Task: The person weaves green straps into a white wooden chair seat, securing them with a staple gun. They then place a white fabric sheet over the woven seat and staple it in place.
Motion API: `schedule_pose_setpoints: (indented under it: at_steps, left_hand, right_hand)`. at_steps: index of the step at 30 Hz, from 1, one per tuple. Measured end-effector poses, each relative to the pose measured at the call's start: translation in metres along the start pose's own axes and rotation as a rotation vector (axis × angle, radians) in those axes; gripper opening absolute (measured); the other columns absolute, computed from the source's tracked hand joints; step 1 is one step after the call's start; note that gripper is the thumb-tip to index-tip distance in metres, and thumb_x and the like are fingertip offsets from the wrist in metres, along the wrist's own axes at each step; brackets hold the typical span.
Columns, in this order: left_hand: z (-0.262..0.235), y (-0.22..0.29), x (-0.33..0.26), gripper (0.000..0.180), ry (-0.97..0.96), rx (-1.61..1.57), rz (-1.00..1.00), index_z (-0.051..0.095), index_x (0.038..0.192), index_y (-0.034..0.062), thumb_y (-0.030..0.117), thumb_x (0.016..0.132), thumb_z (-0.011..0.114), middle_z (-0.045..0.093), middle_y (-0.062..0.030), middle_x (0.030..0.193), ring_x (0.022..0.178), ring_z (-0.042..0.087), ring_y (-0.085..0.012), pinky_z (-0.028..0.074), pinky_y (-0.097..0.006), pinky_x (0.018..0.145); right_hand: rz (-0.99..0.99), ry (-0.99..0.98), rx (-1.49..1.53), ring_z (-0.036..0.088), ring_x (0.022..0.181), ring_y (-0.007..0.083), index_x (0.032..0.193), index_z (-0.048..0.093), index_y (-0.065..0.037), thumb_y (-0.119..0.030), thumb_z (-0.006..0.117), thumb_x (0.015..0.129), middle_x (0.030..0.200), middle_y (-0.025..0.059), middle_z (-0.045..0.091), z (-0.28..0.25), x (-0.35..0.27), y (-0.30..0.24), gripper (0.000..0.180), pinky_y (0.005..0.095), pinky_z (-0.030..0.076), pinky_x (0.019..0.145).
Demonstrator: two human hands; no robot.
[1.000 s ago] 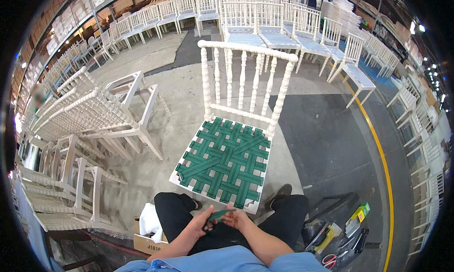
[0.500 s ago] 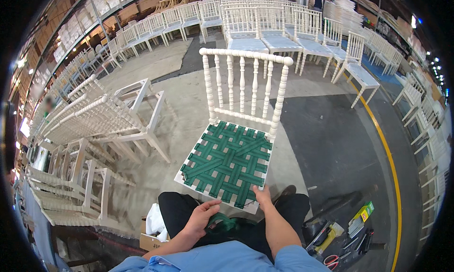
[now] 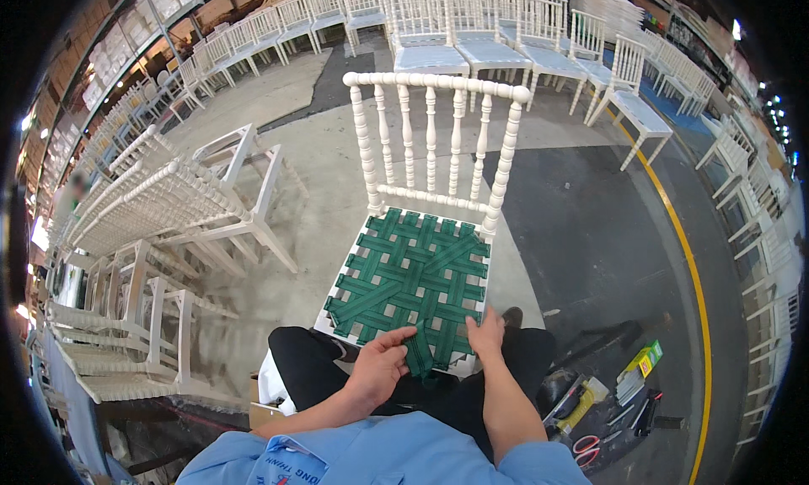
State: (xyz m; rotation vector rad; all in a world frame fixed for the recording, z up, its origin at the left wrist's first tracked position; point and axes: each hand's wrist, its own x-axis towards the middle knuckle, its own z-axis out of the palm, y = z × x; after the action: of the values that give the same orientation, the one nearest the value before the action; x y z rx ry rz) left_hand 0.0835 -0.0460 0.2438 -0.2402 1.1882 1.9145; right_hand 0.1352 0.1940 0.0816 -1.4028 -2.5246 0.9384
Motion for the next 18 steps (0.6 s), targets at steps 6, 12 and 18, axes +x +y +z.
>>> schedule_pose_setpoints:
  at_steps: [6,12,18]
  left_hand:
    - [0.027,0.040,0.034,0.036,-0.043,0.070,0.184,0.067,0.138,-0.0027,-0.003,0.104,0.055,0.071,-0.0037,0.109,0.085,0.060,-0.0105,0.050,-0.027,0.077]
    - [0.035,0.092,0.058,0.030,-0.031,0.178,0.434,0.072,0.131,-0.0029,-0.002,0.102,0.064,0.073,-0.0081,0.117,0.100,0.068,-0.0144,0.055,-0.030,0.086]
    - [0.057,0.129,0.050,0.046,-0.079,0.230,0.585,0.062,0.144,-0.0005,-0.006,0.099,0.067,0.074,-0.0092,0.116,0.099,0.070,-0.0161,0.057,-0.031,0.088]
  right_hand:
    - [-0.155,-0.973,1.178,0.072,0.100,0.0230,0.130,0.065,0.001,-0.029,0.058,0.111,0.111,0.0129,0.075,-0.064,-0.052,-0.064,0.036,0.0391,0.057,0.092]
    - [-0.163,-1.013,1.128,0.072,0.077,0.0199,0.119,0.066,0.004,-0.013,0.065,0.106,0.091,0.0108,0.073,-0.113,-0.088,-0.080,0.020,0.0334,0.060,0.075]
    - [-0.265,-1.121,1.334,0.074,0.074,0.0236,0.124,0.062,0.007,-0.013,0.063,0.107,0.093,0.0154,0.075,-0.179,-0.103,-0.106,0.026,0.0353,0.062,0.068]
